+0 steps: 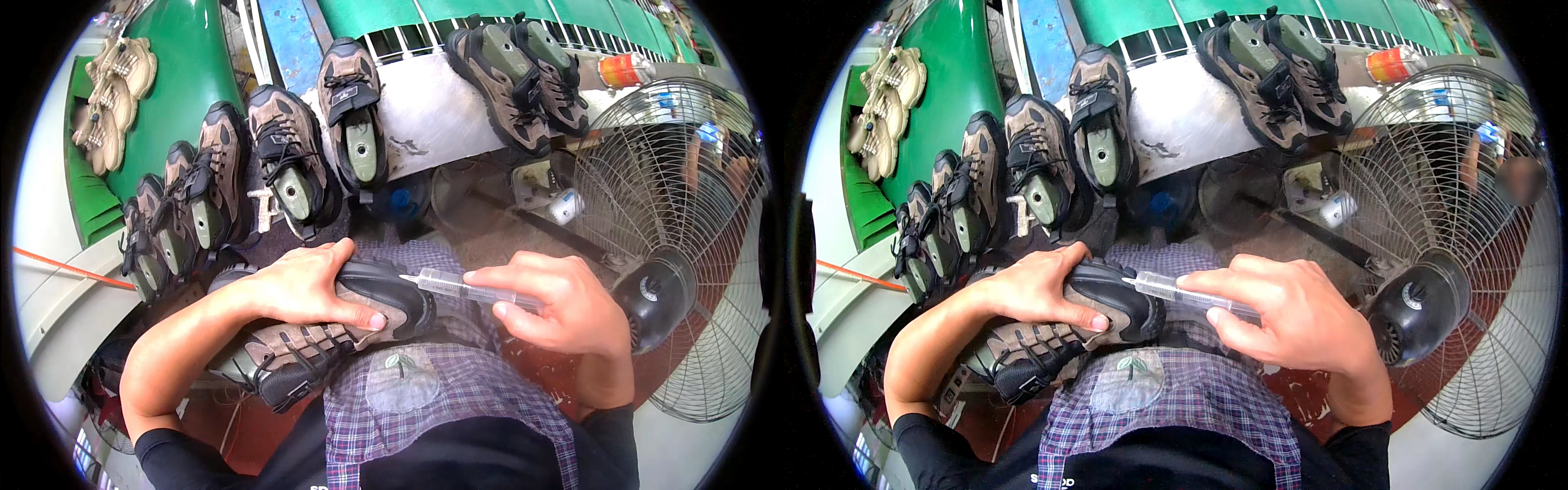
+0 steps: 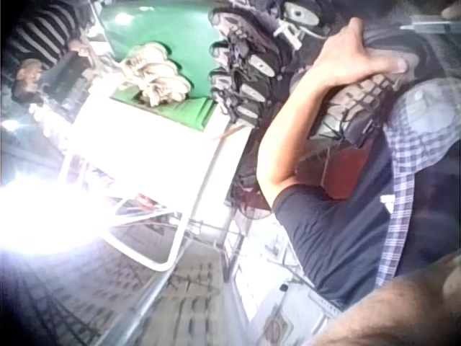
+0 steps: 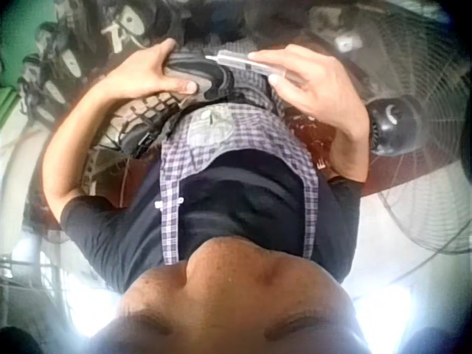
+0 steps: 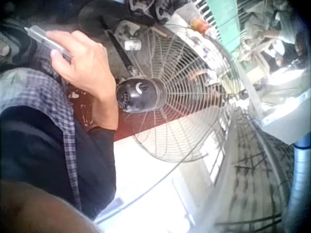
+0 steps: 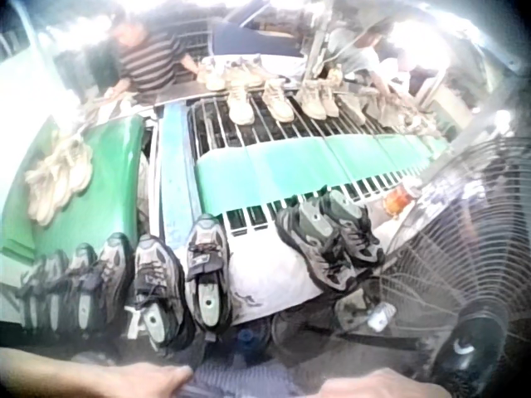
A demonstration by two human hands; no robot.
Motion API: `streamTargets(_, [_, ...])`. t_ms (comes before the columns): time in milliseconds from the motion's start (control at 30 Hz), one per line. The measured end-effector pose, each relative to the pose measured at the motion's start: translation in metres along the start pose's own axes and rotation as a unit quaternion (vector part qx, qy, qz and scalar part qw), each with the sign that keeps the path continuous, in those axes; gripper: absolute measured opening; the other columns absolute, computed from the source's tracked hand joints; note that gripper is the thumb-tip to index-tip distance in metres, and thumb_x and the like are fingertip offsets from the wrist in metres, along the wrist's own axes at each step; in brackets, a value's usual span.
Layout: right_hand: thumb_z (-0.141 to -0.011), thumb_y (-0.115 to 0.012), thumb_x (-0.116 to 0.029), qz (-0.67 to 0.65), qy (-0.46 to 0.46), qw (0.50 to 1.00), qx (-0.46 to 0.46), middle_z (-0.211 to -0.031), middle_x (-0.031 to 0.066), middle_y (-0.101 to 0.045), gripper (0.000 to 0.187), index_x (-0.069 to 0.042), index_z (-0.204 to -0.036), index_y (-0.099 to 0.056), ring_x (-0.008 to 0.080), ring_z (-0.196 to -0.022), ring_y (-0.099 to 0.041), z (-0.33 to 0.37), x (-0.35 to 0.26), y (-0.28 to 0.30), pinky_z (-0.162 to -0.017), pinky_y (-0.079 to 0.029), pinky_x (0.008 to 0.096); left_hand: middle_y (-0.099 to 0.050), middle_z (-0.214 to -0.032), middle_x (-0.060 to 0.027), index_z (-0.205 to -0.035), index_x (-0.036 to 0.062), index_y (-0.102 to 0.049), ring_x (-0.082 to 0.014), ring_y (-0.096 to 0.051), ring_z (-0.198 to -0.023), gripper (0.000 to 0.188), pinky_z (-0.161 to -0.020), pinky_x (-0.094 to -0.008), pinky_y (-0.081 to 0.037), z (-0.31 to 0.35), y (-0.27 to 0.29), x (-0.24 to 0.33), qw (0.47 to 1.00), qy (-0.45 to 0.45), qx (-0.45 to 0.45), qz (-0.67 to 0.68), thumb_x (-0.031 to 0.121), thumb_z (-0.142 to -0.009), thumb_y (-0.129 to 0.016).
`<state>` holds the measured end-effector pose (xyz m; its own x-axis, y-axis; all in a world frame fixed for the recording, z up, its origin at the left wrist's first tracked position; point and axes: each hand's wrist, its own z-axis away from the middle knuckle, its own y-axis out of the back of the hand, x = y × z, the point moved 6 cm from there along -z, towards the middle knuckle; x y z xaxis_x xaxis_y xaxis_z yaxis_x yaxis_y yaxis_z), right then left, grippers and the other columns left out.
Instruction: The person applies a liquid from a syringe along the seam of a shoe and then uses a flat tool to smooth the adhesive while working at a conveyor belt station.
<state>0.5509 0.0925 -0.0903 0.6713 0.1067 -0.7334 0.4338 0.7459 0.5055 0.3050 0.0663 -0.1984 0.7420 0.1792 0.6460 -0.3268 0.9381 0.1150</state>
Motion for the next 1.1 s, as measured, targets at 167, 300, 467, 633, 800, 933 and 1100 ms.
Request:
streamTargets(167, [-0.086,-0.069,-0.02,0.003,0.011,1.0,-0.026,-0.074,0.0082,-0.061,0.034,-0.015,-0.12,-0.073,0.0288,-0.061,-0.063,-0.008,-0.007,-0.005,-0.055,-0.048,0.0401,-0.064,-0.107,-0.0314,-0.106,-0.0088,-0.052,-0.0439,-0.065,-0.105,0.097,-0.094,-0.0482,-0.048,0.004,-0.001,-0.006,1.0,0.005,0.009,0.009,0.078,-0.069,-0.074])
streamTargets(300, [-0.087,-0.069,-0.021,0.011,0.021,0.999,-0.029,-0.075,0.0082,-0.061,0.034,-0.015,-0.12,-0.072,0.0296,-0.062,-0.063,-0.015,-0.009,-0.01,-0.056,-0.049,0.041,-0.064,-0.109,-0.0319,-0.105,-0.0088,-0.052,-0.0437,-0.064,-0.107,0.097,-0.094,-0.0483,-0.048,0.006,0.0,-0.006,1.0,0.009,0.006,-0.004,0.078,-0.068,-0.075])
streamTargets(467, [-0.086,-0.069,-0.02,0.025,0.023,0.999,-0.024,-0.077,0.0089,-0.061,0.033,-0.013,-0.118,-0.072,0.0306,-0.063,-0.064,-0.016,-0.011,-0.012,-0.057,-0.05,0.042,-0.063,-0.111,-0.0317,-0.105,-0.009,-0.052,-0.0436,-0.064,-0.108,0.097,-0.094,-0.0484,-0.048,0.006,0.003,-0.006,1.0,0.009,0.012,-0.009,0.078,-0.068,-0.075])
streamTargets(633, [-0.083,-0.07,-0.018,0.04,0.016,0.999,-0.029,-0.077,0.009,-0.061,0.034,-0.013,-0.117,-0.072,0.0308,-0.062,-0.064,-0.012,-0.011,-0.01,-0.056,-0.051,0.0424,-0.063,-0.109,-0.0308,-0.105,-0.0097,-0.052,-0.0435,-0.063,-0.108,0.098,-0.095,-0.0487,-0.048,0.004,0.002,-0.007,1.0,-0.002,0.017,-0.022,0.078,-0.068,-0.074])
streamTargets(800, [-0.083,-0.07,-0.016,0.077,-0.002,0.996,-0.043,-0.077,0.0088,-0.061,0.034,-0.013,-0.116,-0.073,0.0299,-0.062,-0.064,-0.003,-0.015,-0.004,-0.056,-0.051,0.041,-0.063,-0.108,-0.0302,-0.107,-0.0102,-0.052,-0.0432,-0.063,-0.108,0.098,-0.095,-0.0484,-0.048,0.003,0.002,-0.006,1.0,-0.001,0.017,-0.021,0.077,-0.068,-0.075])
streamTargets(933, [-0.083,-0.071,-0.015,0.037,-0.002,0.999,0.024,-0.08,0.009,-0.064,0.037,-0.012,-0.12,-0.073,0.0257,-0.062,-0.063,0.008,-0.022,0.017,-0.057,-0.051,0.0372,-0.063,-0.108,-0.0293,-0.108,-0.0097,-0.052,-0.0424,-0.063,-0.108,0.098,-0.094,-0.0472,-0.048,0.004,0.002,-0.008,0.999,-0.011,0.033,0.008,0.075,-0.067,-0.078])
streamTargets(1100, [-0.084,-0.068,-0.007,-0.162,0.002,0.961,0.224,-0.098,0.0099,-0.069,0.043,-0.001,-0.126,-0.068,0.0143,-0.082,-0.062,0.022,-0.001,0.046,-0.072,-0.048,0.0285,-0.064,-0.111,-0.0289,-0.119,-0.0078,-0.052,-0.0393,-0.064,-0.11,0.1,-0.096,-0.0453,-0.05,0.011,0.007,-0.009,0.99,-0.056,0.097,0.081,0.069,-0.064,-0.085])
